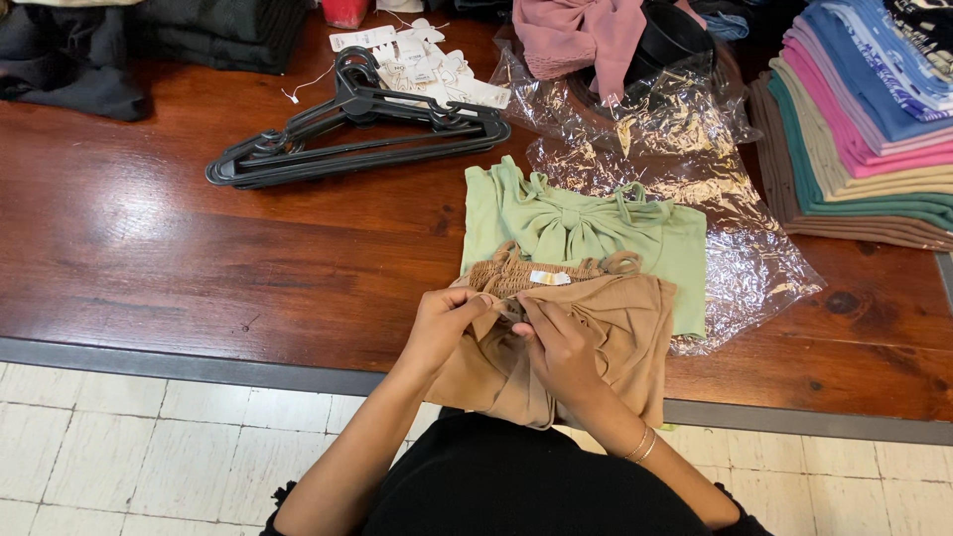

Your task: The person removes a red garment from a hanger on a clothing rack and places it on a table. They then use scissors to cut threads and tags from a beige top, fold it, and place it on a hanger.

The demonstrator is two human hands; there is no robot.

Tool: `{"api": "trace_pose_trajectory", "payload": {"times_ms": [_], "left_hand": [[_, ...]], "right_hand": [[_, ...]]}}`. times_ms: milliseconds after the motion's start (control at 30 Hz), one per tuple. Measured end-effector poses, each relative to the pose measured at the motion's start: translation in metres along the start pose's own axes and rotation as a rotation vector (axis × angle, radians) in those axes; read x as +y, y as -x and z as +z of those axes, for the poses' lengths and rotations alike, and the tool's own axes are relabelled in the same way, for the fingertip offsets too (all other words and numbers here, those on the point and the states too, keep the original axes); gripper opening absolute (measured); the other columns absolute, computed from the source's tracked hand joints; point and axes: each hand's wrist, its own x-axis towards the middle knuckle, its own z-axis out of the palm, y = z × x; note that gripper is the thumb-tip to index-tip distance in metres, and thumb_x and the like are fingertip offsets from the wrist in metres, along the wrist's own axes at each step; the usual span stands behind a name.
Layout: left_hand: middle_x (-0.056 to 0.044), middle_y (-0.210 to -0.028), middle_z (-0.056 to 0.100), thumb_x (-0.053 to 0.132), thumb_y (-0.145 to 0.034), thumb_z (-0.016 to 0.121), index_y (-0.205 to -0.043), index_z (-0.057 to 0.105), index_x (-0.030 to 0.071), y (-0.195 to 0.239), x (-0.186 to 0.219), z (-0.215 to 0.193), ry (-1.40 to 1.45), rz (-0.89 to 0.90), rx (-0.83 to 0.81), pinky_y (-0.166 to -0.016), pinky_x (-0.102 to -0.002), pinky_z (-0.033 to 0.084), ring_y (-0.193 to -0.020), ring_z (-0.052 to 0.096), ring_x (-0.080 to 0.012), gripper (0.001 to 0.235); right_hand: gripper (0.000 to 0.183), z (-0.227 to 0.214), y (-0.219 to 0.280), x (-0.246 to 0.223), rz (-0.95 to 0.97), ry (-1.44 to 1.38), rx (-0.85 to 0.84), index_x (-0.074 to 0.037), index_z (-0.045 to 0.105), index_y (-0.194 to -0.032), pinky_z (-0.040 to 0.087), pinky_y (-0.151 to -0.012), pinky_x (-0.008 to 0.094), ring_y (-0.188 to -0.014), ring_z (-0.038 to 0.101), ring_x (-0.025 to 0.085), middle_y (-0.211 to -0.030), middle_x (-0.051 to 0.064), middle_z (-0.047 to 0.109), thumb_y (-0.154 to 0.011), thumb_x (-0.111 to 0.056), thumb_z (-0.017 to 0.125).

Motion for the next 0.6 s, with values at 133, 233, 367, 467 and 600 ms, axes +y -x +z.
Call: {"api": "trace_pose_trajectory", "payload": {"times_ms": [133, 233, 367, 467, 600], "left_hand": [[0.001, -0.063, 0.062, 0.007, -0.089, 0.073, -0.068, 0.070, 0.010, 0.017, 0.047, 0.000, -0.227, 0.223, -0.054, -0.079, -0.029, 0.048, -0.070, 0.056, -0.0094, 0.022], [-0.001, -0.078, 0.071, 0.015, -0.089, 0.075, -0.077, 0.072, 0.014, 0.029, 0.062, -0.008, -0.928, 0.618, -0.209, -0.107, -0.050, 0.036, -0.086, 0.067, -0.0181, 0.012], [-0.021, -0.109, 0.071, 0.014, -0.088, 0.072, -0.096, 0.072, -0.003, 0.031, 0.077, -0.021, -0.928, 0.451, -0.523, -0.106, -0.058, 0.040, -0.110, 0.066, -0.0409, 0.019], [-0.011, -0.107, 0.069, 0.020, -0.085, 0.078, -0.098, 0.071, 0.005, 0.003, 0.046, -0.039, -0.849, 0.486, -0.056, -0.093, -0.048, 0.054, -0.108, 0.067, -0.0344, 0.021], [-0.013, -0.114, 0.061, 0.045, -0.082, 0.077, -0.125, 0.067, 0.004, -0.021, 0.031, -0.023, -1.156, 0.238, 0.074, -0.087, -0.056, 0.055, -0.110, 0.061, -0.0384, 0.060]], "right_hand": [[0.037, -0.020, -0.024, -0.019, 0.087, -0.175, 0.042, -0.001, 0.073, -0.121, 0.060, -0.067, 0.037, -0.081, 0.074, 0.030, -0.097, 0.011, 0.073, -0.104, -0.029, 0.057], [0.044, -0.021, -0.024, -0.006, 0.216, -0.347, 0.003, -0.002, 0.074, -0.117, 0.058, -0.079, 0.038, -0.091, 0.074, 0.030, -0.102, 0.010, 0.070, -0.104, -0.040, 0.057], [0.026, -0.009, -0.022, 0.000, 0.276, -0.412, -0.178, -0.002, 0.074, -0.101, 0.058, -0.078, 0.043, -0.092, 0.075, 0.037, -0.094, 0.014, 0.075, -0.087, -0.023, 0.082], [0.020, 0.001, -0.011, -0.001, 0.378, -0.393, -0.306, -0.005, 0.075, -0.096, 0.058, -0.071, 0.042, -0.083, 0.077, 0.037, -0.083, 0.015, 0.077, -0.086, -0.020, 0.083], [0.021, 0.001, -0.011, -0.006, 0.478, -0.374, -0.403, -0.005, 0.076, -0.098, 0.056, -0.070, 0.045, -0.084, 0.076, 0.040, -0.083, 0.020, 0.077, -0.084, -0.019, 0.082]]}}
